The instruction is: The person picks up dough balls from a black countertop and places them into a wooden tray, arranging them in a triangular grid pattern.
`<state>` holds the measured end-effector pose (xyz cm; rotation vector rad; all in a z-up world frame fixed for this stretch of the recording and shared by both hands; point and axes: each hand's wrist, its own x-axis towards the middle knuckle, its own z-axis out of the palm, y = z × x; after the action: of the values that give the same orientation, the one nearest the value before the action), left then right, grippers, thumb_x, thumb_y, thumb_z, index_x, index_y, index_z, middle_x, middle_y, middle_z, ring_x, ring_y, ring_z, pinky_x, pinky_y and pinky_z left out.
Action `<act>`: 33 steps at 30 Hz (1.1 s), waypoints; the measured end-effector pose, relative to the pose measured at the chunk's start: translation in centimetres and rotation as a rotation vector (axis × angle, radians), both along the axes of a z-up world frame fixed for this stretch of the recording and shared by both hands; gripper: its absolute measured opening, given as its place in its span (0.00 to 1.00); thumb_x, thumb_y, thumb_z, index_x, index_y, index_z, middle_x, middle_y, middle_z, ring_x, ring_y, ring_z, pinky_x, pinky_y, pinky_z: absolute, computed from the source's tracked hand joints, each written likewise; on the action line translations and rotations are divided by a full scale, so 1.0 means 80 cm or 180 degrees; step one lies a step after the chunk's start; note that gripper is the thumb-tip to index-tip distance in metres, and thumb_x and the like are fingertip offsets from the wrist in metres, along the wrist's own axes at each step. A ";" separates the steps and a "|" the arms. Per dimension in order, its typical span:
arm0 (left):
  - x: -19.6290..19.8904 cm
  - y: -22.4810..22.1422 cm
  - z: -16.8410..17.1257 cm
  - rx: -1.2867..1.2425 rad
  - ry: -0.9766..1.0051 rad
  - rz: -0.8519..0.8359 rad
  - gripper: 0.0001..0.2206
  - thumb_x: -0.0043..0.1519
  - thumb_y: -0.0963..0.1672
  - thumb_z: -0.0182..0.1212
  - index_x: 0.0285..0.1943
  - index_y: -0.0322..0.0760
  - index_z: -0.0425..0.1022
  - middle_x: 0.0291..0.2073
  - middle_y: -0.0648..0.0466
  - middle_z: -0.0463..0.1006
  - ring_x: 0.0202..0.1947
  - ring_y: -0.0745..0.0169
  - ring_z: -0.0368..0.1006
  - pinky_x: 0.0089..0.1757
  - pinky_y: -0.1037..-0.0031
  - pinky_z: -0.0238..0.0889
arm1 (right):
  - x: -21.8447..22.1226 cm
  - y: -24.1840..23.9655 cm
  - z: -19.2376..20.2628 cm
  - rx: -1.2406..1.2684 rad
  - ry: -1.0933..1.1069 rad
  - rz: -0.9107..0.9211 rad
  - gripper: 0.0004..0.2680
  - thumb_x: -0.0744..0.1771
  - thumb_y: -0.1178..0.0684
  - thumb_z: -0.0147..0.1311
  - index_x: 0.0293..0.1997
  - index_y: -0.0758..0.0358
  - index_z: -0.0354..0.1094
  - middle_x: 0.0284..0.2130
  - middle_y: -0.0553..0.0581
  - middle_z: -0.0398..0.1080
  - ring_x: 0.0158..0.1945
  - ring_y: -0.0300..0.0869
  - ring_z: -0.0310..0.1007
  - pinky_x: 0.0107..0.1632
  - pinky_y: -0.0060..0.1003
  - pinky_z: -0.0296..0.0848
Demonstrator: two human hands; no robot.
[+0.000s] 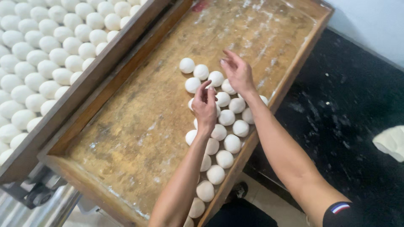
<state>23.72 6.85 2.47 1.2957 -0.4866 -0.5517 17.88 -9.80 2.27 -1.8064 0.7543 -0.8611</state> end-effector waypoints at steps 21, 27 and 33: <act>-0.345 -0.088 -0.038 0.0030 -0.1978 -0.2398 0.15 0.59 0.43 0.68 0.53 0.31 0.79 0.32 0.50 0.80 0.28 0.66 0.75 0.34 0.74 0.71 | -0.681 -0.044 -0.117 0.1236 0.0406 -0.4457 0.14 0.69 0.49 0.64 0.49 0.74 0.74 0.45 0.67 0.77 0.51 0.54 0.77 0.52 0.45 0.71; -0.349 -0.085 -0.031 -0.0024 -0.2161 -0.2285 0.15 0.58 0.43 0.70 0.52 0.31 0.79 0.31 0.49 0.79 0.28 0.62 0.76 0.35 0.72 0.71 | -0.630 -0.103 -0.078 0.1481 -0.1062 -0.5313 0.20 0.57 0.55 0.72 0.49 0.74 0.71 0.45 0.64 0.75 0.48 0.48 0.77 0.49 0.40 0.74; -0.347 -0.084 -0.025 0.0031 -0.2197 -0.2382 0.16 0.59 0.44 0.70 0.53 0.30 0.78 0.33 0.49 0.80 0.30 0.61 0.77 0.35 0.72 0.71 | -0.618 -0.023 -0.064 0.1201 -0.1992 -0.4579 0.15 0.59 0.60 0.64 0.48 0.69 0.69 0.40 0.59 0.74 0.38 0.43 0.77 0.36 0.37 0.75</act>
<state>-4.03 0.15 0.48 1.2754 -1.5792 -0.7058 -31.57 -11.64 -2.82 -0.3509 1.6206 -1.8662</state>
